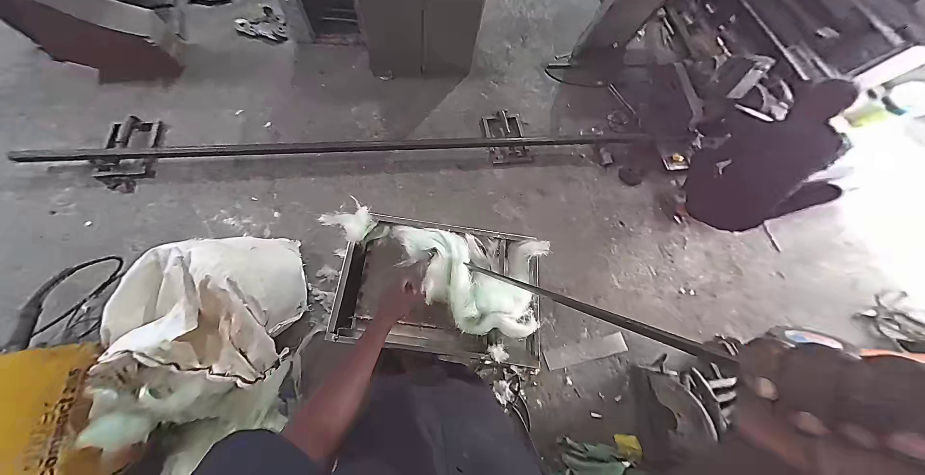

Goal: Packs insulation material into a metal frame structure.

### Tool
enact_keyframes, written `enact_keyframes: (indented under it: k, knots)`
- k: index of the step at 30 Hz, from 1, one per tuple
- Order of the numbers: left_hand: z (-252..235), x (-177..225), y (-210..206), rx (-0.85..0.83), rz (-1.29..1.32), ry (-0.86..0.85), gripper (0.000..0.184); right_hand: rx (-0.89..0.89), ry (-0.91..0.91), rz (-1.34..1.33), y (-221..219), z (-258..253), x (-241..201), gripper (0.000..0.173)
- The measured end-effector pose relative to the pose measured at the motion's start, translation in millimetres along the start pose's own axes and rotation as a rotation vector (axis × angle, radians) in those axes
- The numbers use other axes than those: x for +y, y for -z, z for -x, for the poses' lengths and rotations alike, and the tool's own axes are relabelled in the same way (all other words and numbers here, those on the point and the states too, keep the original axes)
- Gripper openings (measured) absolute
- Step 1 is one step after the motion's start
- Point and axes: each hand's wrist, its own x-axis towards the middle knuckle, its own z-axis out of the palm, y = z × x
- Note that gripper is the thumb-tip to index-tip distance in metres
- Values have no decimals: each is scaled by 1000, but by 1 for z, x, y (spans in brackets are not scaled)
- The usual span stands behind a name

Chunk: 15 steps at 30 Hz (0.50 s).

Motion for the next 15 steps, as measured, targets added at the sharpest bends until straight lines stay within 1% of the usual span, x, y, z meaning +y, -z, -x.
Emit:
enact_keyframes:
  k: [2,4,6,8,10,11,13,15]
  knots:
    - [55,-48,5,44,-16,93,36,-78,64,-54,-9,-4,11,50]
    - [109,-101,9,130,10,179,35,-161,92,-105,-23,-9,15,46]
    - [155,-163,3,254,56,273,36,-228,93,-140,-41,-12,18,52]
    - [197,-215,-1,315,100,385,34,-243,87,-136,-64,-9,29,58]
    - [227,-260,-8,349,140,459,30,-239,86,-124,-85,0,55,53]
    - [236,-282,-12,354,147,469,29,-218,81,-119,-96,6,75,49]
    - [248,-323,-20,308,127,482,28,-143,93,-73,-118,23,120,44]
    - [255,-362,-20,223,80,444,27,-28,70,45,-142,44,163,37]
